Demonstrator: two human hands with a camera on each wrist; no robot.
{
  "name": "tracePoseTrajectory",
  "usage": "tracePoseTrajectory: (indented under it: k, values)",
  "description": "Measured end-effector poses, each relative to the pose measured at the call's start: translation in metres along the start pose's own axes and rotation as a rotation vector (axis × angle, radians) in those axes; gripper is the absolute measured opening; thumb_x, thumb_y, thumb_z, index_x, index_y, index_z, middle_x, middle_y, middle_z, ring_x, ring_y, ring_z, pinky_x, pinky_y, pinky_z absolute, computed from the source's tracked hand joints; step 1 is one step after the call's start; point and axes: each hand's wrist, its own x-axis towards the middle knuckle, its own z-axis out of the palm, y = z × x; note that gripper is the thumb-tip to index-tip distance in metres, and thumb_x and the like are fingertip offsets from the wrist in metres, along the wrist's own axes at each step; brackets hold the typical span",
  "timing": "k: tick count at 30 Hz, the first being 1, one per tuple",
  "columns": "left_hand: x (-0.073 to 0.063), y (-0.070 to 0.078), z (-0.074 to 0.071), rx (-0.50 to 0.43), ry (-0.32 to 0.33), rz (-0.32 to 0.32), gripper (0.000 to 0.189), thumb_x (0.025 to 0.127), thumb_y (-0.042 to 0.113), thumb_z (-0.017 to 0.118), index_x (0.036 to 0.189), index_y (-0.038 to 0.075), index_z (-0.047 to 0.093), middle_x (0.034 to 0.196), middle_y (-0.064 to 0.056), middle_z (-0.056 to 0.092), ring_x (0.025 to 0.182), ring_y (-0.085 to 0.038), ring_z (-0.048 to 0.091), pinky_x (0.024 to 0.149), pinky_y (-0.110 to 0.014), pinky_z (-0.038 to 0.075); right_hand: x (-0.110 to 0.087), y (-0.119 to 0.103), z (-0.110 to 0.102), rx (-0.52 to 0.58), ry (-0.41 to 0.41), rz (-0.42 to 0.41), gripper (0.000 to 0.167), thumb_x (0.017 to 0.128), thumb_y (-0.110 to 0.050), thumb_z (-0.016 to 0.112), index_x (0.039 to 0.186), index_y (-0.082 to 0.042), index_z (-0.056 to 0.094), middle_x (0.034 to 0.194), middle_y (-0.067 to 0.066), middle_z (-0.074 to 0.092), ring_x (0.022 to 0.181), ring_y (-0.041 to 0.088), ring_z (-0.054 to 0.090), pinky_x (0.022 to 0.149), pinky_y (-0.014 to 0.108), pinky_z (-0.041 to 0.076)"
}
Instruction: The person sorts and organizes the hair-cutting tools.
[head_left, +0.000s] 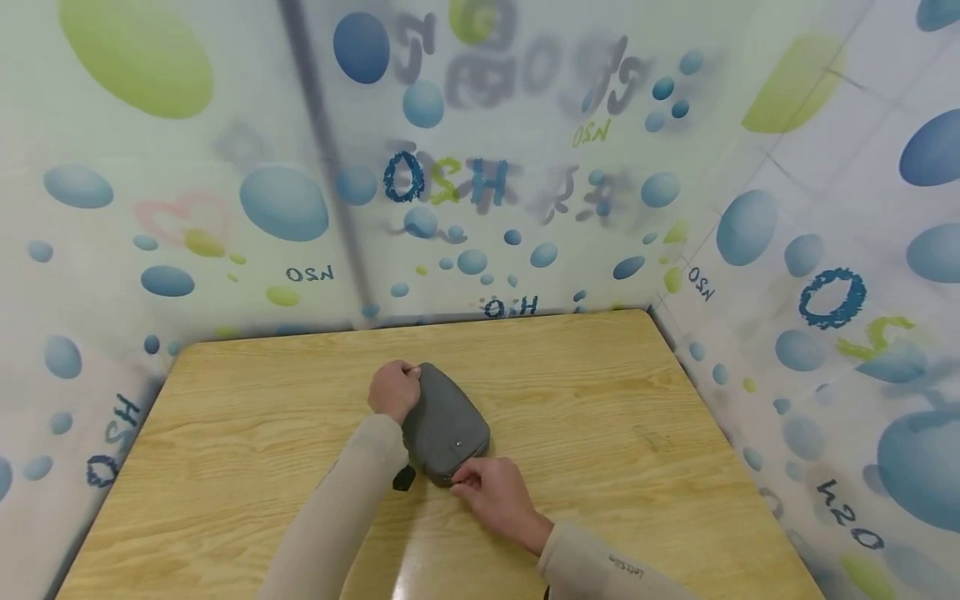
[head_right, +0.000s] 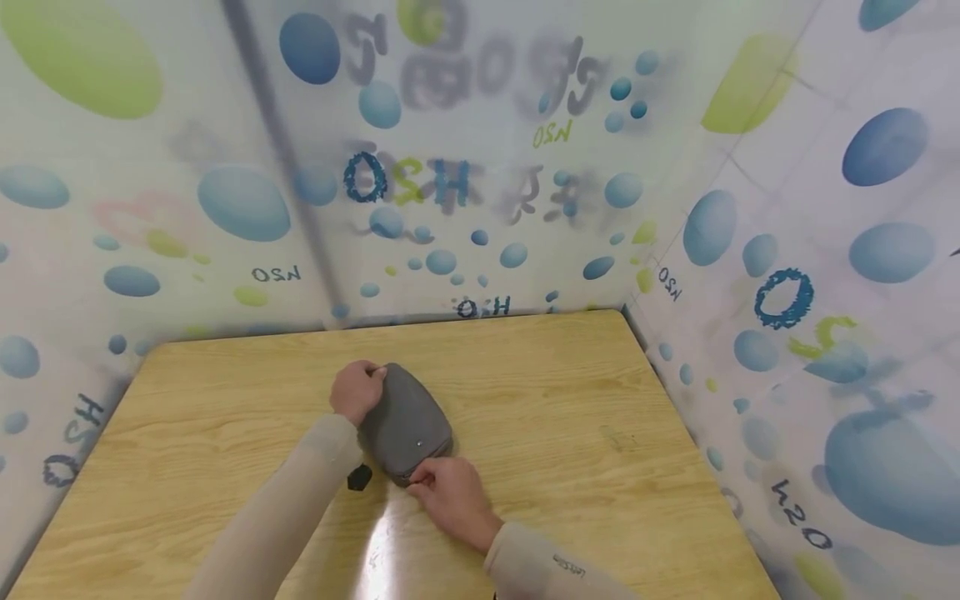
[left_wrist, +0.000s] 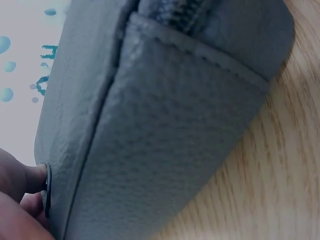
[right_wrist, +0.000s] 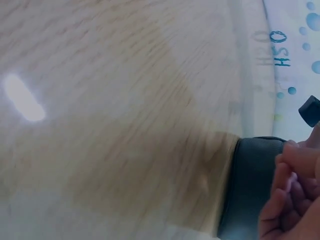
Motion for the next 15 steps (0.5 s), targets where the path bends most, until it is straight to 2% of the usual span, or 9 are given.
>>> tracePoseTrajectory:
  k: [7, 15]
  values:
    - [0.0013, -0.003, -0.0007, 0.009, 0.013, -0.016, 0.03, 0.101, 0.032, 0.051, 0.114, 0.011, 0.067, 0.11, -0.013, 0.067, 0.093, -0.029, 0.064, 0.076, -0.045, 0.05, 0.0033, 0.0006, -0.0052, -0.071, -0.019, 0.036, 0.006, 0.082, -0.016, 0.077, 0.078, -0.017, 0.072, 0.068, -0.01, 0.067, 0.059, -0.006, 0.053, 0.056, 0.015, 0.044]
    - [0.0005, -0.0042, 0.0012, 0.004, 0.046, -0.011, 0.028, 0.1, 0.032, 0.054, 0.112, 0.011, 0.068, 0.108, -0.013, 0.068, 0.09, -0.03, 0.065, 0.075, -0.045, 0.051, 0.0022, 0.0027, 0.0012, 0.078, -0.03, 0.053, 0.006, 0.082, -0.014, 0.077, 0.08, -0.013, 0.071, 0.072, -0.006, 0.069, 0.062, -0.006, 0.056, 0.058, 0.015, 0.047]
